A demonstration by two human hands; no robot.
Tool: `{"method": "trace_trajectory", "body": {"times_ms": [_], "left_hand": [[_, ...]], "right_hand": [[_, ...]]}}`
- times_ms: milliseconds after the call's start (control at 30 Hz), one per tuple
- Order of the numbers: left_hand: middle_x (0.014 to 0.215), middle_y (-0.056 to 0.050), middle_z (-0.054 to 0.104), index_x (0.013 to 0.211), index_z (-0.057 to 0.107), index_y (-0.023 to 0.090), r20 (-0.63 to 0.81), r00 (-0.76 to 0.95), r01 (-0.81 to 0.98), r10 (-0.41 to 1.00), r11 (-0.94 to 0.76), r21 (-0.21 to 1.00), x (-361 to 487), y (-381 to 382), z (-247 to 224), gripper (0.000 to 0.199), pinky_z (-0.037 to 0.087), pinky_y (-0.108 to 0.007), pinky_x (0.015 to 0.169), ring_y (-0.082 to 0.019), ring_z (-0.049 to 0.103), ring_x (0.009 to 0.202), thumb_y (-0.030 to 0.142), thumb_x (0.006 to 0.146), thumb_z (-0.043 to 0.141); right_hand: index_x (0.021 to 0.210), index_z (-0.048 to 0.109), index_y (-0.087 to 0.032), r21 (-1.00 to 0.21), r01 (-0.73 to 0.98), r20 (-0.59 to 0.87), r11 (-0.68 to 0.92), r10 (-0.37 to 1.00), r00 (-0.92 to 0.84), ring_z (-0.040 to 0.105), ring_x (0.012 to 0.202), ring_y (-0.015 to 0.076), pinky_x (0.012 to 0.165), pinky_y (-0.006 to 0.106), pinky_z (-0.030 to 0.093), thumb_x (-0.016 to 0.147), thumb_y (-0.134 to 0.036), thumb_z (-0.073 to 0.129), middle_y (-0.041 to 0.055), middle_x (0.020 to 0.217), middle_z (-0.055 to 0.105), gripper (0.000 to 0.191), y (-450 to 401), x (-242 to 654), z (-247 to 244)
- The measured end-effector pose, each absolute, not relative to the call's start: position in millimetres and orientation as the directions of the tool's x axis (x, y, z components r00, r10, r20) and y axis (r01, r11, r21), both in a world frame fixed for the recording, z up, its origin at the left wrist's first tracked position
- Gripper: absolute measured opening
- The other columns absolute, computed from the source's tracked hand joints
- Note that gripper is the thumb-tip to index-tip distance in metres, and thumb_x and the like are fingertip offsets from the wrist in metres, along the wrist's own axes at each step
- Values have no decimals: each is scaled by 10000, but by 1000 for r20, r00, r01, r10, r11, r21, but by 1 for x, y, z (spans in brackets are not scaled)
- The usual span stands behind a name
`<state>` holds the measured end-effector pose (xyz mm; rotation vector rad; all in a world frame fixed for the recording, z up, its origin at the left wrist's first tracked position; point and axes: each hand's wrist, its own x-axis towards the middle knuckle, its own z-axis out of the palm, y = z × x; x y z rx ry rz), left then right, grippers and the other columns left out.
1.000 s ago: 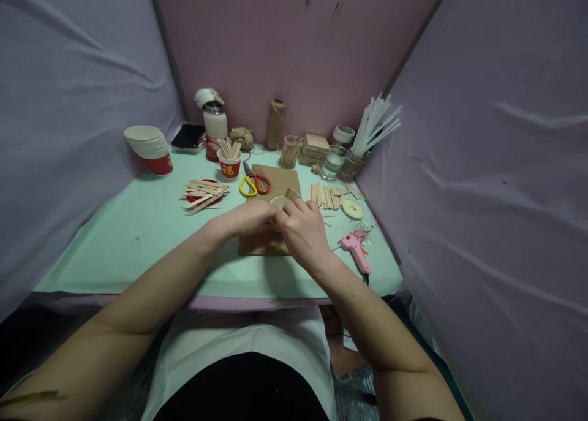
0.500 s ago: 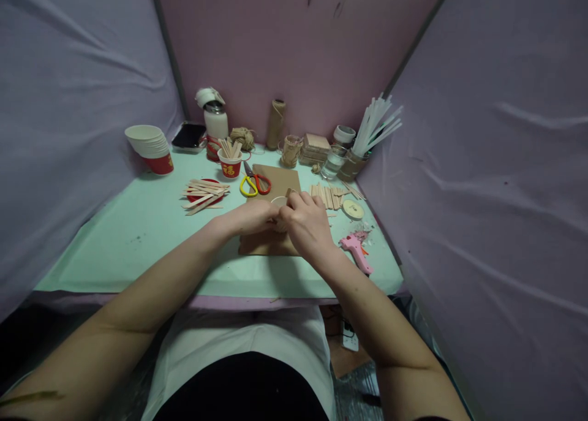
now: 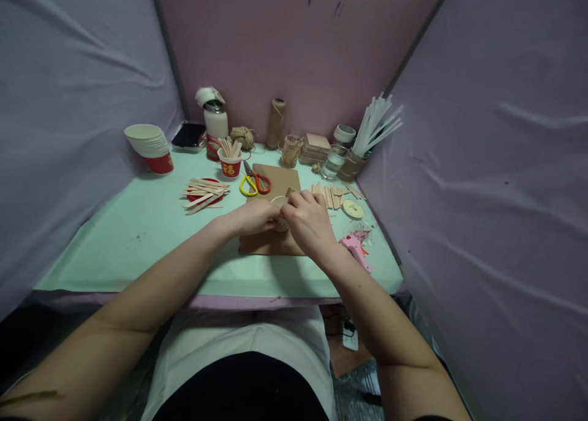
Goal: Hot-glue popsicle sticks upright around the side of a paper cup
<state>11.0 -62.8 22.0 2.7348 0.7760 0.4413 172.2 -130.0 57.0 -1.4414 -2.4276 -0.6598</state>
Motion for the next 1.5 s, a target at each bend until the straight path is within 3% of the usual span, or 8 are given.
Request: {"method": "trace_trajectory", "body": {"times_ms": [200,300,400,533,633,833,1100,1500], "left_hand": [[704,-46,651,762,708,165,233,799,446,555,-806,390,8,-58,19,211,319,-260,580,-160,537,628,303,822,560],[679,-16,626,753,702,150,252,772,376,583,-739,559,-1,-53,21,181,328,-234,581,-138,530,638,284,795,588],[626,17,581,767,692,129,236,719,289,653,-591,753,-12,-49,25,198,337,-208,555,-113,512,602,322,753,652],[509,54,474,717,636,118,96,646,261,757,-337,905,-23,-50,28,275,296,-201,450,-78,433,454,387,725,696],[489,57,468,700,609,125,61,617,215,785,-243,946,-25,-51,29,286,307,-198,427,-72,434,424,392,726,709],[450,33,498,620,569,121,7,542,192,840,-132,972,-21,-52,34,334,292,-179,411,-63,454,401,383,696,761],[450,2,556,770,658,92,-45,577,119,816,-30,992,-16,-46,20,396,247,-180,404,-72,471,389,483,737,708],[401,-22,543,594,590,123,-52,553,142,831,-33,989,-18,-39,7,428,195,-199,398,-61,392,357,509,766,661]], "right_hand": [[910,690,-207,107,876,486,470,744,-458,527,933,233,829,377,323,926,-261,581,70,928,654,123,-131,177,57],[1100,644,-205,-108,855,627,507,702,-337,545,1036,254,883,404,386,914,-322,596,107,1092,624,225,-132,186,54],[1116,619,-216,-403,761,691,509,714,-112,574,996,236,873,410,453,906,-380,585,105,1108,595,269,-128,194,42],[1115,587,-229,-795,441,482,417,875,42,600,990,225,841,396,508,842,-443,618,92,1121,607,348,-112,195,7],[1175,545,-243,-938,185,288,293,956,-58,561,1161,256,935,412,500,744,-448,718,98,1232,593,508,-101,189,-18],[1230,516,-268,-973,-55,228,223,964,-137,562,1203,256,1044,425,457,651,-379,817,64,1261,604,662,-99,174,-34],[1229,540,-236,-976,-26,217,216,973,-79,601,1147,259,1025,420,479,649,-401,821,77,1213,645,666,-99,172,-39],[1237,572,-218,-976,49,208,211,976,-64,620,1118,273,992,446,499,686,-477,773,86,1218,663,641,-102,173,-36]]}}
